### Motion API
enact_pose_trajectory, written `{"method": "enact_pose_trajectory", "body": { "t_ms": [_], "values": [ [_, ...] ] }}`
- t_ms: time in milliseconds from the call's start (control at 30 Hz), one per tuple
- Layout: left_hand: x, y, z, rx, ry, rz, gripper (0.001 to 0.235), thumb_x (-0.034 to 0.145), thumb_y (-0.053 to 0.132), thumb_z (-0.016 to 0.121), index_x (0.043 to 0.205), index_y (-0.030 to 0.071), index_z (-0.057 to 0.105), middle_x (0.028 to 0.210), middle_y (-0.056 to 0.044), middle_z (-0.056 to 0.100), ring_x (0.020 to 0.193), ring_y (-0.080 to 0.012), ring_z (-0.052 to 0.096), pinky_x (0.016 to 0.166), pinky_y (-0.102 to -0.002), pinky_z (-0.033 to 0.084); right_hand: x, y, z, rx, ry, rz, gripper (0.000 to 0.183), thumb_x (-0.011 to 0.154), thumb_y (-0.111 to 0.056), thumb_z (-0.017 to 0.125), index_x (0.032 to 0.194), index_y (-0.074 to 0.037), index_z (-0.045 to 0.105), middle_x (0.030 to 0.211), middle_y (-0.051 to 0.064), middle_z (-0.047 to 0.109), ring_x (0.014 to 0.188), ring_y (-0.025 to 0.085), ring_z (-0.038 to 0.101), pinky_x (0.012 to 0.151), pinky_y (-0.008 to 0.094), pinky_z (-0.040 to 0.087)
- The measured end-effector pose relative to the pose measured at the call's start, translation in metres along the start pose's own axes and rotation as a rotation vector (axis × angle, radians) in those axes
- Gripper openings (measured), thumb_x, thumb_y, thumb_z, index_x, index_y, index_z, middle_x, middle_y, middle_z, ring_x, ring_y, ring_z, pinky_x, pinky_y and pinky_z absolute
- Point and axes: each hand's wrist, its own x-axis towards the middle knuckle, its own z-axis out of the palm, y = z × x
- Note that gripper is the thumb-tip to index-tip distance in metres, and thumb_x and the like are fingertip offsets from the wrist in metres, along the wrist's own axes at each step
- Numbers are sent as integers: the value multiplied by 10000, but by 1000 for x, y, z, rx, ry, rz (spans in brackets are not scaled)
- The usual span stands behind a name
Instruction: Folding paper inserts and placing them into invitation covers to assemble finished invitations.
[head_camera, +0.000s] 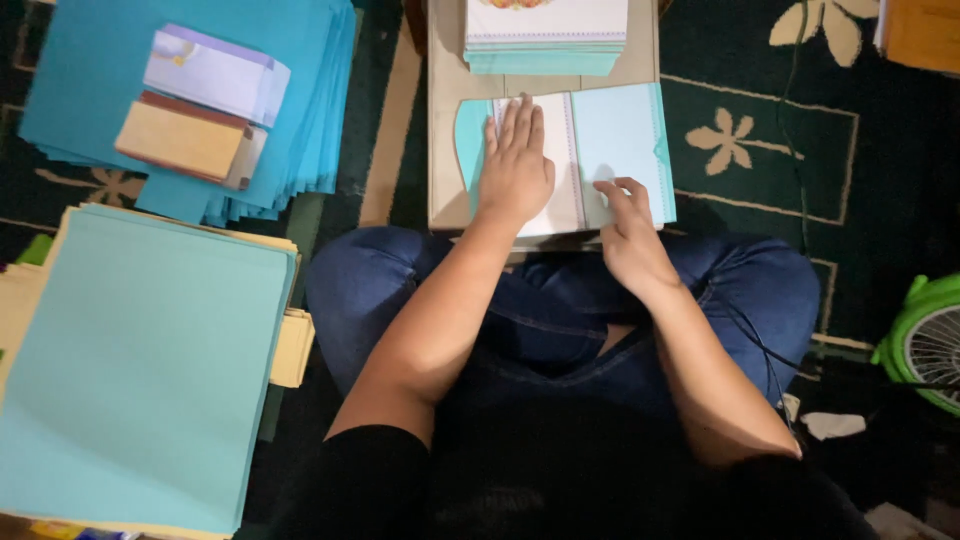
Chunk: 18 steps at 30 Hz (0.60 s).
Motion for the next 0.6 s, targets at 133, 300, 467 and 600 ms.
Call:
{"method": "enact_pose_trajectory", "body": {
  "t_ms": [133, 300, 467, 600],
  "values": [
    [0, 0, -1, 9, -9, -19, 724, 1003, 262, 485, 1618, 5, 201, 1701, -145, 254, 1591, -299, 159, 1303, -529, 64, 3, -4, 5, 5, -57, 155, 613, 925, -31, 395, 1534, -100, 375, 1516, 136, 231, 1300, 297, 424, 1088, 362, 339],
    [0, 1, -6, -3, 7, -31, 777, 995, 237, 500, 1627, 0, 115, 1711, -143, 260, 1596, -299, 205, 1311, -504, 93, 16, -6, 0, 204, -117, 296, 514, 973, -129, 539, 1484, -151, 484, 1398, 102, 400, 1140, 196, 587, 972, 316, 491],
    [0, -1, 0, 24, 35, 41, 950, 948, 95, 628, 1677, 94, 19, 1754, -178, 74, 1627, -402, 100, 1297, -638, 100, 26, -8, 7, 585, -102, 334, 405, 959, -106, 643, 1335, -61, 501, 767, 87, 601, 618, 124, 516, 535, 211, 392],
    [-3, 15, -71, 3, 26, 347, 1157, 832, -252, 538, 1720, 313, 57, 1739, -108, -155, 1617, -357, -145, 1311, -663, -16, 38, -14, -13, 132, -72, 57, 207, 945, -28, 662, 907, -154, 503, 767, -44, 446, 670, 78, 403, 661, 265, 353]
  ]
}}
